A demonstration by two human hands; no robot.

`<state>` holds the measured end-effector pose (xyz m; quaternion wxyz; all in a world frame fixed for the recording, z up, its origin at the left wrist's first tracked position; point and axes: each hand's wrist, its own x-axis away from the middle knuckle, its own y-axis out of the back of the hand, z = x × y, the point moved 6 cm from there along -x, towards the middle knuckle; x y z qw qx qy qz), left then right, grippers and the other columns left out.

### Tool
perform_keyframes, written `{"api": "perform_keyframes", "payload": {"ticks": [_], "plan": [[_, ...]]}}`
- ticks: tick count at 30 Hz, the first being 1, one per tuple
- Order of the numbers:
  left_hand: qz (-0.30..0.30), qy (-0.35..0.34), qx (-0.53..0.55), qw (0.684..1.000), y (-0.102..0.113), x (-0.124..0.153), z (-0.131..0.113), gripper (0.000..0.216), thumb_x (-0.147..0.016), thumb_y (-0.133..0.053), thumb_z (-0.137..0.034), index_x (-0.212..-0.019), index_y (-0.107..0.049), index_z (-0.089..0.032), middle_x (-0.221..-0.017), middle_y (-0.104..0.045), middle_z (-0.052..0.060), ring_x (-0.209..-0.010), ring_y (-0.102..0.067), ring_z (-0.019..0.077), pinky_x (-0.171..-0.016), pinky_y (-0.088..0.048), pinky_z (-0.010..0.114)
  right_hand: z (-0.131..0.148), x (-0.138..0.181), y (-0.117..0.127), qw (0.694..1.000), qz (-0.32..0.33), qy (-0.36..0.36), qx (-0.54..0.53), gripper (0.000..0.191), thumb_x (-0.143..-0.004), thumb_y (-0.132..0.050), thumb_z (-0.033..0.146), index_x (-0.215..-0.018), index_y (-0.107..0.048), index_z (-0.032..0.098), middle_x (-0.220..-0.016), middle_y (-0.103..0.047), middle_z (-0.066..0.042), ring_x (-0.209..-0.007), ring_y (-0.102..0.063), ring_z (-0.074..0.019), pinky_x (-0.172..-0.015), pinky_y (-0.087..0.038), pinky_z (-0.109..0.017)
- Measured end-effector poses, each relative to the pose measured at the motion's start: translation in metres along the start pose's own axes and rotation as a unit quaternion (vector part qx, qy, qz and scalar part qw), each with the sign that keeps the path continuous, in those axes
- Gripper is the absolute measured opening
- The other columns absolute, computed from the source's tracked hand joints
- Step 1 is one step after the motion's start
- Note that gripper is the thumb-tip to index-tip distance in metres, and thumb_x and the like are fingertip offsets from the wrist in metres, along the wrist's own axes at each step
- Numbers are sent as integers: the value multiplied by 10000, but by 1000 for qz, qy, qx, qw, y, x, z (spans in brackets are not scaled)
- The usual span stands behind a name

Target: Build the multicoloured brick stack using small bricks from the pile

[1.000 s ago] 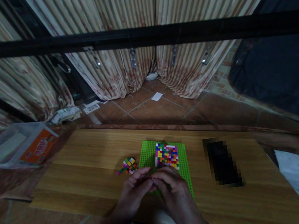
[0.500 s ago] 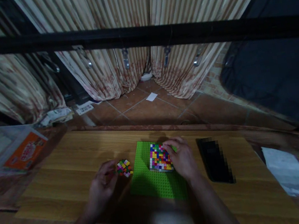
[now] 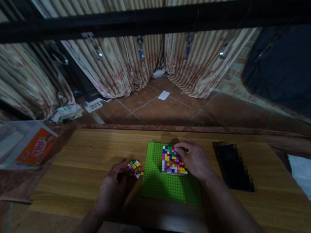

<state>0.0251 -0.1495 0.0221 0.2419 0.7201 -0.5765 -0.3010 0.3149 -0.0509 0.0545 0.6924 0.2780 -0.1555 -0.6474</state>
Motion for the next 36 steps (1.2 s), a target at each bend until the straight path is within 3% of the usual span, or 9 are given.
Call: {"api": "perform_keyframes", "payload": {"ticks": [7,10,13,16,17,21,25,30,36], "plan": [[2,1,9,1000,-4,2,3,463,-781,-529,-54,-1190,-659,-226,-1210,-709,67,-1109,-665,224,-1022,-514,395,-7,1,-3,1000,2,-14,-9,295,-834,-590,459,-852,-763,220,-936,-767,-64,-881,-700,-236,-841,-522,-381],[-9,-4,19,1000,-4,3,2,417,-810,-521,-94,-1175,-671,-228,-1214,-707,66,-1113,-661,227,-1028,-515,410,-7,4,0,1000,0,-23,-5,335,-837,-601,482,-957,-758,213,-1007,-766,-83,-904,-705,-246,-848,-532,-403],[-19,-13,29,999,-4,4,3,367,-830,-511,-124,-1132,-690,-231,-1188,-715,63,-1104,-661,227,-1025,-518,416,7,17,10,998,-64,13,10,368,-862,-599,479,-1068,-728,203,-1107,-738,-104,-1010,-680,-261,-918,-518,-437],[-23,-25,41,999,-4,6,4,320,-843,-516,-153,-1092,-703,-229,-1151,-725,60,-1092,-664,223,-1014,-528,416,34,43,17,987,-149,58,31,313,-919,-544,444,-1005,-727,205,-1028,-733,-105,-988,-669,-260,-916,-517,-436],[-24,-31,44,998,-3,6,4,308,-851,-518,-163,-1088,-704,-230,-1150,-725,59,-1097,-662,221,-1017,-526,417,43,52,14,986,-149,61,32,289,-937,-530,422,-996,-726,218,-1000,-734,-94,-959,-673,-251,-886,-527,-418],[-27,-50,51,997,-2,9,4,287,-893,-506,-189,-1103,-697,-232,-1180,-714,65,-1135,-645,220,-1039,-506,418,72,84,-23,992,-76,99,16,222,-970,-505,310,-983,-720,259,-982,-735,-65,-932,-681,-234,-847,-534,-376],[-37,-48,61,996,0,11,5,255,-917,-497,-219,-1080,-693,-220,-1137,-721,68,-1100,-658,212,-1018,-514,394,76,99,-70,994,-13,97,38,262,-978,-444,196,-984,-702,238,-955,-724,-70,-883,-686,-223,-800,-537,-344],[-54,-36,64,996,3,11,10,232,-919,-516,-253,-1060,-696,-220,-1077,-728,63,-1037,-677,209,-980,-532,378,71,91,-112,989,26,81,123,304,-943,-423,119,-1004,-700,227,-911,-710,-83,-846,-671,-249,-761,-535,-365],[-57,-31,57,996,4,12,11,229,-916,-525,-252,-1065,-697,-220,-1072,-728,60,-1039,-678,204,-979,-532,361,63,76,-134,983,40,48,172,209,-931,-509,147,-963,-698,232,-945,-684,-106,-805,-654,-255,-668,-507,-347]]}}
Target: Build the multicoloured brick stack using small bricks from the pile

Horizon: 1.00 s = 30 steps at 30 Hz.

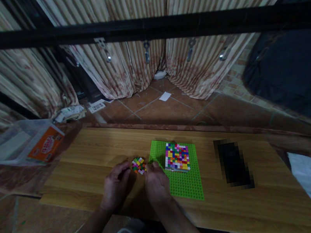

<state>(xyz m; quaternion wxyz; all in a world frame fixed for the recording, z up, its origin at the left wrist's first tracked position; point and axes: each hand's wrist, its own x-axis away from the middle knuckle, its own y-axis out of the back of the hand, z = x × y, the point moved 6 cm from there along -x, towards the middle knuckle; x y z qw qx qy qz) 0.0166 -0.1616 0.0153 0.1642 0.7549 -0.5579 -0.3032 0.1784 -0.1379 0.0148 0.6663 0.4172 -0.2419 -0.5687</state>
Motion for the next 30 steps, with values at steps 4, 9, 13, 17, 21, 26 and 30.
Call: {"api": "perform_keyframes", "payload": {"ticks": [4,9,13,17,21,26,30], "plan": [[2,-23,-12,1000,-3,0,0,236,-904,-532,-212,-1082,-686,-221,-1092,-726,57,-1051,-678,204,-981,-539,368,-1,-2,-3,1000,-9,-20,12,221,-948,-503,155,-836,-671,243,-876,-669,-71,-741,-638,-211,-627,-480,-304],[-8,-55,-27,998,-5,1,1,303,-868,-528,-131,-1125,-663,-216,-1123,-716,66,-1071,-675,209,-967,-556,371,8,11,24,996,-30,-4,-88,214,-956,-481,151,-877,-671,210,-905,-708,-61,-803,-678,-195,-699,-505,-286],[-9,-65,-34,997,-5,1,-2,342,-854,-514,-105,-1144,-655,-219,-1132,-712,64,-1067,-678,207,-952,-568,362,-1,25,67,974,-75,-14,-214,173,-955,-520,238,-942,-692,218,-897,-732,-31,-805,-696,-173,-728,-522,-268],[-3,-70,-54,996,-6,2,-5,396,-831,-505,-88,-1177,-648,-217,-1196,-697,70,-1101,-665,220,-979,-559,385,-39,25,105,958,-127,-66,-250,176,-906,-604,349,-963,-725,235,-927,-742,-32,-832,-701,-187,-737,-535,-284],[-2,-88,-73,993,-8,2,-8,371,-868,-497,-125,-1196,-645,-215,-1210,-694,78,-1130,-649,231,-1002,-544,404,-79,7,128,960,-162,-107,-201,251,-890,-575,375,-968,-746,209,-965,-749,-68,-867,-705,-224,-761,-542,-330],[-7,-112,-86,990,-8,1,-10,317,-903,-475,-154,-1159,-655,-210,-1170,-707,83,-1096,-657,231,-998,-538,407,-95,-22,135,982,-144,-99,-70,283,-888,-497,269,-962,-750,165,-960,-743,-101,-872,-698,-242,-807,-525,-357],[-2,-119,-87,989,-7,1,-10,285,-913,-486,-175,-1140,-654,-213,-1106,-721,77,-1026,-674,224,-944,-560,391,-90,-38,127,994,-81,-68,8,301,-921,-455,193,-996,-743,151,-1018,-734,-117,-905,-686,-244,-836,-507,-358]]}}
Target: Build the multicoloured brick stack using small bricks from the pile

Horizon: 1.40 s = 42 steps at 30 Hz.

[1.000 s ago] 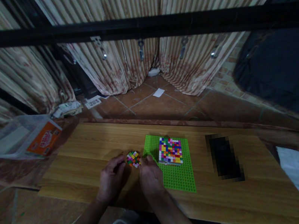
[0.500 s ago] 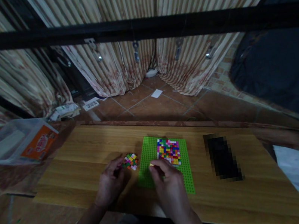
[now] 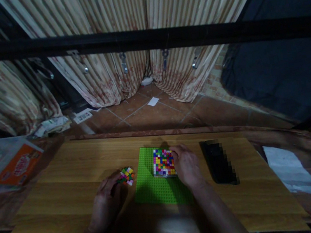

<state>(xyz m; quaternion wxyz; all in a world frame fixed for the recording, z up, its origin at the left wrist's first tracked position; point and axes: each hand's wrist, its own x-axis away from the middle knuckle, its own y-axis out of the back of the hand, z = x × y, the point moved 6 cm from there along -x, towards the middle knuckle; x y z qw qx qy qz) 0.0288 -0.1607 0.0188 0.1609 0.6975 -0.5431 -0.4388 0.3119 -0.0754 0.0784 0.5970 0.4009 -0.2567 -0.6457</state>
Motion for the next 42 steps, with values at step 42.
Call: {"api": "perform_keyframes", "payload": {"ticks": [42], "plan": [[-10,153,241,958,2,1,-10,245,-882,-566,-287,-1083,-678,-204,-1078,-727,72,-998,-699,206,-921,-581,374,16,35,8,985,-76,49,-146,298,-946,-542,395,-1098,-723,214,-1087,-745,-104,-1034,-674,-256,-924,-527,-432]]}}
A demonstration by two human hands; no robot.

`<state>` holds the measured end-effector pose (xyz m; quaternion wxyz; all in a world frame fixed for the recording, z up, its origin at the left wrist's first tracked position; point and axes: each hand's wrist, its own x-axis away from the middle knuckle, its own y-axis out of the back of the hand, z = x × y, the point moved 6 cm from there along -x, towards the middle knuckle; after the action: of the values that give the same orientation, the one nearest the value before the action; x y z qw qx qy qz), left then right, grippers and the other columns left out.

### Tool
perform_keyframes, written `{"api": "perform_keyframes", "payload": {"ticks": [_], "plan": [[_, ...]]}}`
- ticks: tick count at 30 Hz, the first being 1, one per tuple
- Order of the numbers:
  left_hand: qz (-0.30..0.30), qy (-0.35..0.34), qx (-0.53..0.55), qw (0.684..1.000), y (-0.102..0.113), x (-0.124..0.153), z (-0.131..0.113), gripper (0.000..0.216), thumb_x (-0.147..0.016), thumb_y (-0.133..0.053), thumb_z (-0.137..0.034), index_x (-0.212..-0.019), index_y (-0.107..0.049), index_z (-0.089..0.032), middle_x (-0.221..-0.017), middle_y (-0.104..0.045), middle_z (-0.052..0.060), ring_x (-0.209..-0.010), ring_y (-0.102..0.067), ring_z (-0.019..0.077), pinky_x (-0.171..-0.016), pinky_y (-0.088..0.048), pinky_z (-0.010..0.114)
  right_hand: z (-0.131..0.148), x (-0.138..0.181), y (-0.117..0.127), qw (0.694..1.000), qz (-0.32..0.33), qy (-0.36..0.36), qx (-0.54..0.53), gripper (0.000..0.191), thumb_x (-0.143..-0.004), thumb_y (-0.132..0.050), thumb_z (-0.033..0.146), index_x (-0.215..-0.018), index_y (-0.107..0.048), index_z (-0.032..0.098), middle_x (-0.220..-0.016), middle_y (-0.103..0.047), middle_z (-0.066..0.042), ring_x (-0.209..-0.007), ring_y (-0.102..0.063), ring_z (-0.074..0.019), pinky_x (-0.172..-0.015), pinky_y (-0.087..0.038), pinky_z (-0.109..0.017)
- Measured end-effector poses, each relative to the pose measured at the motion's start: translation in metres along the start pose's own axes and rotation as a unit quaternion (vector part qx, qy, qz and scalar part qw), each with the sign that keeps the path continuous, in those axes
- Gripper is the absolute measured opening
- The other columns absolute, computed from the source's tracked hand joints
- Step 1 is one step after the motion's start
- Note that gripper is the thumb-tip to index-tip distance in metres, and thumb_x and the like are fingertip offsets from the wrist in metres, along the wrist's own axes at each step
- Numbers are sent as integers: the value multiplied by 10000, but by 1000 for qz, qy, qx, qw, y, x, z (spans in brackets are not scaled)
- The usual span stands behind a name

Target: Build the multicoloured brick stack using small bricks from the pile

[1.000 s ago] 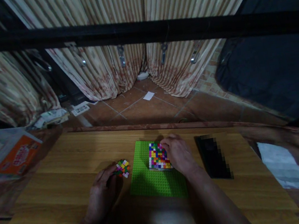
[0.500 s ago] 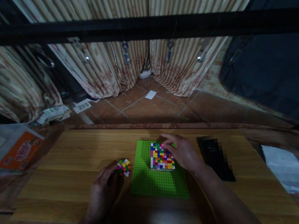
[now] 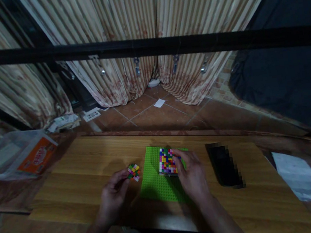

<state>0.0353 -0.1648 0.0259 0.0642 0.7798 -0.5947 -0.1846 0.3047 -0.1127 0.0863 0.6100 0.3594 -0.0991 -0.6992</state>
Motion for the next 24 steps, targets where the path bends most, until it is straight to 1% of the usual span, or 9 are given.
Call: {"api": "perform_keyframes", "payload": {"ticks": [2,3,5,8,10,14,21,24], "plan": [[16,20,50,998,-9,0,-13,262,-865,-603,-310,-1084,-681,-191,-1056,-729,75,-967,-698,203,-903,-584,366,22,20,-8,998,24,10,-56,252,-957,-544,370,-1053,-735,236,-1061,-749,-87,-1002,-685,-234,-900,-539,-395],[21,23,68,997,-13,0,-21,262,-861,-612,-313,-1078,-683,-186,-1038,-730,74,-954,-696,199,-897,-584,359,32,29,-14,996,45,5,-82,238,-961,-548,354,-1060,-735,246,-1063,-748,-77,-1007,-687,-225,-903,-539,-381],[50,24,90,994,-23,1,-39,282,-862,-621,-301,-1115,-674,-189,-1041,-725,70,-978,-684,195,-920,-567,354,48,41,-25,989,70,-4,-129,222,-959,-564,330,-1083,-733,259,-1074,-743,-65,-1016,-688,-213,-906,-541,-362],[85,18,118,989,-33,5,-61,289,-869,-615,-273,-1143,-667,-198,-1058,-716,73,-976,-676,183,-911,-558,330,60,47,-34,981,76,-11,-178,207,-950,-582,289,-1081,-742,275,-1022,-740,-46,-965,-694,-196,-856,-553,-330],[94,19,123,988,-37,8,-69,285,-876,-606,-269,-1146,-669,-204,-1043,-713,71,-965,-673,178,-904,-557,324,61,49,-37,977,72,-15,-202,210,-950,-580,265,-1074,-748,284,-982,-737,-38,-921,-696,-187,-816,-558,-314],[90,32,115,989,-44,12,-72,284,-878,-595,-270,-1146,-670,-213,-1015,-705,62,-950,-672,175,-891,-562,322,56,53,-35,976,39,-22,-212,214,-949,-580,224,-1050,-754,296,-942,-731,-29,-883,-695,-179,-781,-562,-302],[72,74,138,985,-58,14,-65,252,-840,-637,-279,-1074,-677,-196,-976,-710,64,-913,-684,181,-860,-576,322,51,62,-29,991,-6,24,-133,236,-955,-566,196,-1049,-757,299,-991,-733,-50,-924,-690,-187,-816,-561,-317],[65,86,150,983,-61,13,-60,270,-843,-650,-308,-1083,-677,-188,-974,-711,71,-916,-683,185,-869,-572,328,41,57,-24,991,-26,0,-134,202,-946,-580,233,-1011,-764,282,-999,-743,-57,-934,-699,-199,-846,-562,-341]]}}
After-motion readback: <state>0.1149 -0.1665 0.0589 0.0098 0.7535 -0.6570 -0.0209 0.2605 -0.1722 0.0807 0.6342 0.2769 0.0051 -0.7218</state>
